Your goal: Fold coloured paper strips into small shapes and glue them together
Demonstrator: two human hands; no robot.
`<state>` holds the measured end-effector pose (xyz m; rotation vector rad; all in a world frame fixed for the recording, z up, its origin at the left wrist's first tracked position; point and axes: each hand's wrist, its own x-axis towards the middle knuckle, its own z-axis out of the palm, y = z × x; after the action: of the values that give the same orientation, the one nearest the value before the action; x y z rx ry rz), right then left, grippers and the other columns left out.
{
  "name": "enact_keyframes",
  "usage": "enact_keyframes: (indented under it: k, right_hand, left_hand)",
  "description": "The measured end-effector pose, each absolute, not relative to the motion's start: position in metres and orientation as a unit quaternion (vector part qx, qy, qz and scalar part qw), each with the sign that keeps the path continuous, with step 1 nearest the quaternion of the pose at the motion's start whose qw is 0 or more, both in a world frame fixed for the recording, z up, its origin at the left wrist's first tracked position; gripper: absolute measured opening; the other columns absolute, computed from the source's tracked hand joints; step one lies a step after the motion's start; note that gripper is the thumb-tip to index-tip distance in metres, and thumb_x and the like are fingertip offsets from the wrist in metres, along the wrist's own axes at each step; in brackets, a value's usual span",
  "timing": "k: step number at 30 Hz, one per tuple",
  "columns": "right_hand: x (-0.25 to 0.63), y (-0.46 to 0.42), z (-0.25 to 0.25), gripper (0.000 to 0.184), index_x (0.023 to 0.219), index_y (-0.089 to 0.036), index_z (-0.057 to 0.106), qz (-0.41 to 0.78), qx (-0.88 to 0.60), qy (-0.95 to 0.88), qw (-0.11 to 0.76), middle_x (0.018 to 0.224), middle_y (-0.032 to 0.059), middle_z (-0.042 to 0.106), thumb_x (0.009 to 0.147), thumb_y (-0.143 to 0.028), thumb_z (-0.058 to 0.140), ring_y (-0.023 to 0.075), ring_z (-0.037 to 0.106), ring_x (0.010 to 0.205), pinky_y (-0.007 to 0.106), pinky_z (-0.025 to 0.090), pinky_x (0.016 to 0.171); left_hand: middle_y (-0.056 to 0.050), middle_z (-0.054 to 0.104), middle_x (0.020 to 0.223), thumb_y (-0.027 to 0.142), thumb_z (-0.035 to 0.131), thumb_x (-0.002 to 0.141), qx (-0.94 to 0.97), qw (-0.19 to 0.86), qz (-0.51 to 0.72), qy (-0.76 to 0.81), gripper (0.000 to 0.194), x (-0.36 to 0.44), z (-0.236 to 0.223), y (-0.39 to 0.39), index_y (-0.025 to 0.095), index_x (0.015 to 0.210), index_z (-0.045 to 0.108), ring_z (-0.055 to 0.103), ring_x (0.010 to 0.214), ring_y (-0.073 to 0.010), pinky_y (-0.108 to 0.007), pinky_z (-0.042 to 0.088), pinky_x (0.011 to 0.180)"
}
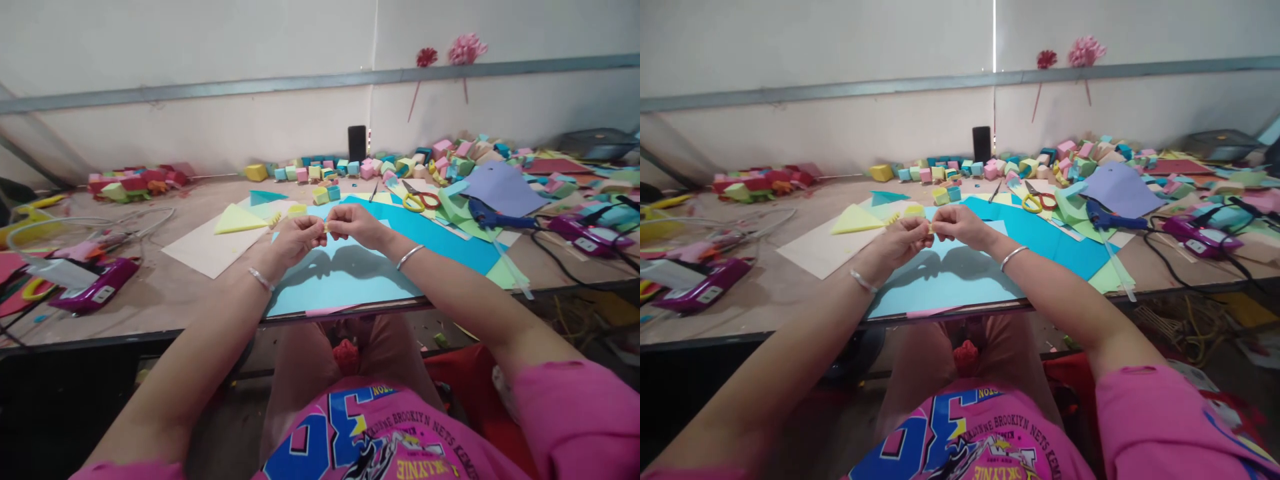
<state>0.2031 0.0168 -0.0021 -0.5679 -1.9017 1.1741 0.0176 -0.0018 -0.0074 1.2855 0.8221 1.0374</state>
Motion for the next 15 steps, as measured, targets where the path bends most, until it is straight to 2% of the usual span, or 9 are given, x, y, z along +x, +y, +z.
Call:
enact_keyframes:
  k: [3, 6, 10, 15]
  right_hand:
    - [0.2, 0.017, -0.001, 0.023, 0.072, -0.015, 0.06, 0.525, -0.19, -0.712, 0.425, 0.057, -0.0031, 0.059, 0.078, -0.035, 0.068, 0.0066, 0.048, 0.05, 0.019, 0.037, 0.048]
    - [0.192, 0.021, -0.003, 0.028, 0.071, -0.014, 0.062, 0.52, -0.245, -0.666, 0.475, 0.056, -0.002, 0.06, 0.079, -0.04, 0.069, 0.0057, 0.046, 0.046, 0.019, 0.035, 0.044]
    - [0.199, 0.034, 0.002, 0.029, 0.07, -0.014, 0.063, 0.481, -0.293, -0.601, 0.566, 0.053, -0.0036, 0.058, 0.083, -0.04, 0.066, 0.0042, 0.044, 0.044, 0.017, 0.034, 0.043]
    - [0.24, 0.059, 0.027, 0.027, 0.067, -0.015, 0.056, 0.399, -0.395, -0.479, 0.674, 0.05, -0.0059, 0.052, 0.089, -0.032, 0.061, 0.0028, 0.041, 0.042, 0.014, 0.031, 0.04]
  left_hand:
    - [-0.001, 0.06, 0.057, 0.039, 0.087, 0.06, 0.551, 0.602, 0.472, 0.333, 0.033, 0.018, -0.004, 0.0, 0.015, 0.066, 0.064, 0.055, 0.055, -0.0099, -0.019, 0.043, 0.049]
    - [0.001, 0.059, 0.06, 0.032, 0.084, 0.065, 0.513, 0.596, 0.521, 0.333, 0.027, 0.02, -0.001, 0.003, 0.018, 0.067, 0.062, 0.055, 0.056, -0.0092, -0.017, 0.042, 0.046]
    - [0.001, 0.059, 0.066, 0.022, 0.078, 0.067, 0.417, 0.572, 0.593, 0.384, 0.019, 0.018, 0.002, 0.007, 0.018, 0.07, 0.06, 0.056, 0.058, -0.0083, -0.015, 0.041, 0.043]
    - [0.0, 0.061, 0.068, 0.016, 0.076, 0.067, 0.378, 0.543, 0.603, 0.446, 0.014, 0.01, -0.002, 0.014, 0.017, 0.072, 0.062, 0.06, 0.06, -0.0097, -0.014, 0.045, 0.044]
